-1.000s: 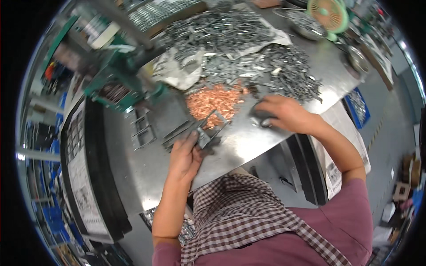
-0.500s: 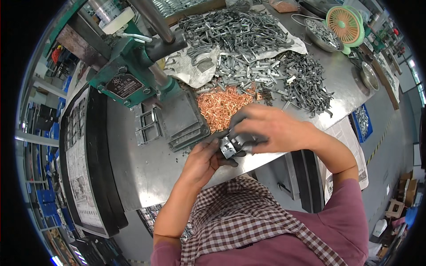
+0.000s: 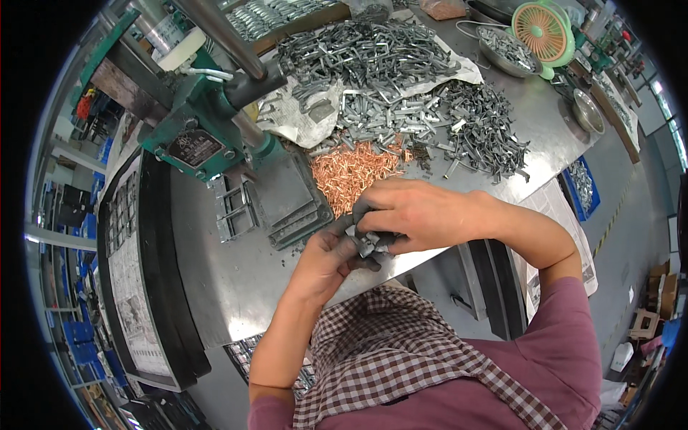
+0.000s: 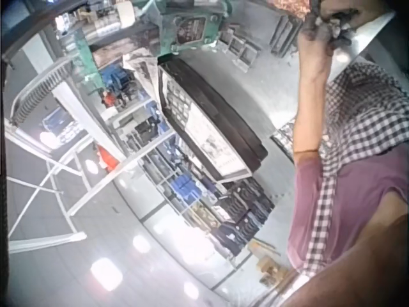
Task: The person assembles metal components by inserting metal clips into metal frames by hand, operating a manual press machine to press them together, and placing the finished components into a tray.
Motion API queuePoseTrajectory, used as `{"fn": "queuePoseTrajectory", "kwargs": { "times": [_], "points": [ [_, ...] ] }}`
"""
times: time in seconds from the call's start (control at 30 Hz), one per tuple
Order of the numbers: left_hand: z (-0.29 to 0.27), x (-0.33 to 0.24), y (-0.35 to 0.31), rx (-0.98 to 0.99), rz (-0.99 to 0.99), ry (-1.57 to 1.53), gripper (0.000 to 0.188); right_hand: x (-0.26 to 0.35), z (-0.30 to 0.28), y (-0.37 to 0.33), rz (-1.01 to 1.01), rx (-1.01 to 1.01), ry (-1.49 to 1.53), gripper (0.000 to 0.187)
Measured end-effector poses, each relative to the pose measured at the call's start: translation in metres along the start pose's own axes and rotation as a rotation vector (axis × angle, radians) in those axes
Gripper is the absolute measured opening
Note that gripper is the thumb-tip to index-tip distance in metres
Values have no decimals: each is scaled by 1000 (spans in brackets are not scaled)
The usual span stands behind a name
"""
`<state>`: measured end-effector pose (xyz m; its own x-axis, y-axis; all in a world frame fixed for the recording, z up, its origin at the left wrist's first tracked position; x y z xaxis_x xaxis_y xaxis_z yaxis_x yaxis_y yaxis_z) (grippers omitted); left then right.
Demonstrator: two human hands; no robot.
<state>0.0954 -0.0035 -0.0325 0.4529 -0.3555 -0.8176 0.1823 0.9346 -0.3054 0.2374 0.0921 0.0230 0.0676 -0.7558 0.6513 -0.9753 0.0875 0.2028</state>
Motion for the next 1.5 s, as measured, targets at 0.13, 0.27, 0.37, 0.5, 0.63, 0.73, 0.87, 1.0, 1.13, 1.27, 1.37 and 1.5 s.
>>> {"fn": "queuePoseTrajectory", "kwargs": {
  "times": [0.13,0.27,0.37,0.5,0.63,0.73,0.87,1.0,1.13,1.27,1.37,1.5],
  "points": [
    [-6,7,3,-6,0,-12,55,1,-3,11,17,82,-22,36],
    [-14,3,7,1,48,-115,50,-7,-10,20,68,112,-19,38],
    [-21,-2,5,-27,52,-150,49,-9,-11,31,-12,114,9,38],
    [-25,-7,10,-111,15,-24,44,-27,-21,53,-3,205,74,35],
    [-24,-18,6,-125,22,74,36,-89,-57,106,175,-329,-401,20],
    [-25,-22,5,-135,54,80,35,-150,-45,127,466,-54,-762,14],
    [-36,-19,-6,-170,122,92,33,-144,-55,97,459,-321,-408,28],
    [-39,-12,-13,-207,127,185,30,-99,-74,24,396,-492,130,31],
    [-38,-3,-10,-195,99,244,28,-44,-27,-32,283,-167,-231,30],
    [-28,0,-3,-146,76,207,33,-33,19,-64,212,44,-553,42],
    [-27,1,-6,-148,32,180,35,-18,14,-72,386,-171,-326,48],
    [-23,6,-4,-107,70,100,42,-17,20,-60,430,-131,-224,54]
  ]
}}
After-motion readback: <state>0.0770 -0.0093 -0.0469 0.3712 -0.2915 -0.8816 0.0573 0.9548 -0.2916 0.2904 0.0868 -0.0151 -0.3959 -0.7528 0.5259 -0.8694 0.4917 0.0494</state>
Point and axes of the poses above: each hand's wrist, its own y-axis towards the middle knuckle, its own z-axis out of the palm, x = y × z, the point moved 2 cm from there along y, towards the middle knuckle, and after that the axes turned 10 degrees about y, right-handed, at the moved point
